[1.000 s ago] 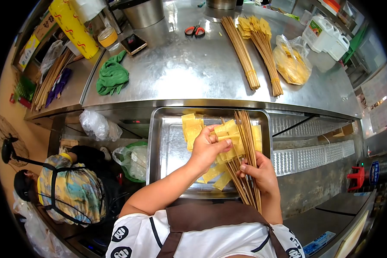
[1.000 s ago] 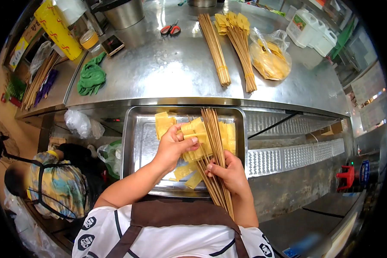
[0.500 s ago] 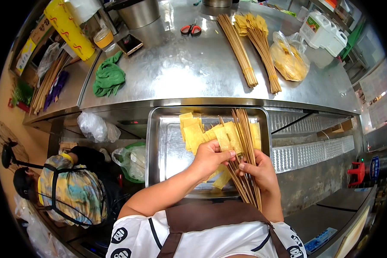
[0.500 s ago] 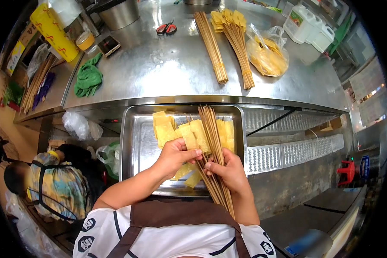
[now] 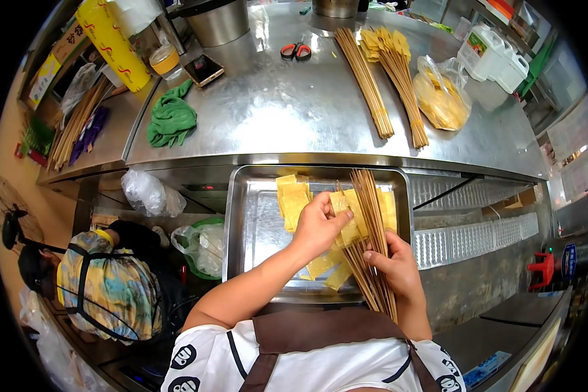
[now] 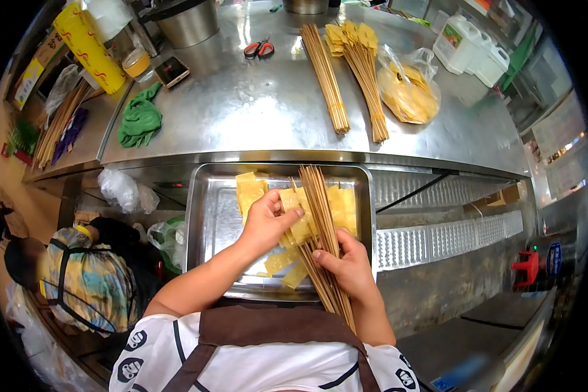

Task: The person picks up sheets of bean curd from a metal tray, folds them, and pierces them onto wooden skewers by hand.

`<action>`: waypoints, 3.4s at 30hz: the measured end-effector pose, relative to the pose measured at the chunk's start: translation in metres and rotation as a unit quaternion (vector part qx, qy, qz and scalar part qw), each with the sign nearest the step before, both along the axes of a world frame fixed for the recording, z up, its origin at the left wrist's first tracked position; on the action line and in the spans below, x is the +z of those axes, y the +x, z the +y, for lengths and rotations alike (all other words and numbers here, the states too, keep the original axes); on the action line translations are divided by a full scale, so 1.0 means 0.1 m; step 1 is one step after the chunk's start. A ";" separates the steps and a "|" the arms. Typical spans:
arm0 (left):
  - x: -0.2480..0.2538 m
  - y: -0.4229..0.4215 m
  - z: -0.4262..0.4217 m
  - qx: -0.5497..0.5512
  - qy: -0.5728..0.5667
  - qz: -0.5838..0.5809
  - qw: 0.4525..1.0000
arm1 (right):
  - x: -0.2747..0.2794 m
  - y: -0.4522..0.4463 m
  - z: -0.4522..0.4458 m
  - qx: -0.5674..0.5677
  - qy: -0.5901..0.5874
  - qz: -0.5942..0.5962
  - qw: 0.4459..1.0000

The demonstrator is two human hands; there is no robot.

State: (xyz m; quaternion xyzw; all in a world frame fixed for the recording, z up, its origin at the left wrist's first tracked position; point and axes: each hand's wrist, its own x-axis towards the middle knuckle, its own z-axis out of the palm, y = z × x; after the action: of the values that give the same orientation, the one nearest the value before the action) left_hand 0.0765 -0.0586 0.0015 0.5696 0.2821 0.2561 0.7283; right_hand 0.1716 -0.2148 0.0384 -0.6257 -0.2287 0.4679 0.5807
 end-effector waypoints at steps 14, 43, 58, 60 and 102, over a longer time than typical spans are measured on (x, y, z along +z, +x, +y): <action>0.42 -0.44 0.39 0.006 0.372 0.285 0.884 | 0.16 0.03 -0.01 0.010 0.027 0.140 0.990; 0.20 -0.86 0.62 -0.196 0.635 0.134 0.735 | 0.04 0.04 0.00 -0.008 0.018 0.138 0.990; -0.02 -0.89 0.68 -0.147 0.679 0.064 0.716 | 0.06 0.02 0.02 -0.015 0.011 0.133 0.991; 0.04 -0.88 0.67 -0.104 0.674 0.078 0.727 | 0.06 0.03 0.02 -0.013 0.014 0.134 0.991; 0.28 0.03 0.12 0.138 -0.031 -0.181 0.973 | 0.05 0.00 0.01 -0.008 0.010 0.126 0.992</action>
State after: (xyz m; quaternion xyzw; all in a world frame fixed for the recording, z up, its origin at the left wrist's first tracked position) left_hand 0.0794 -0.0465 0.0294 0.4461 0.2291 0.4442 0.7424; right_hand 0.1721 -0.2137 0.0431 -0.5573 -0.1534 0.5362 0.6152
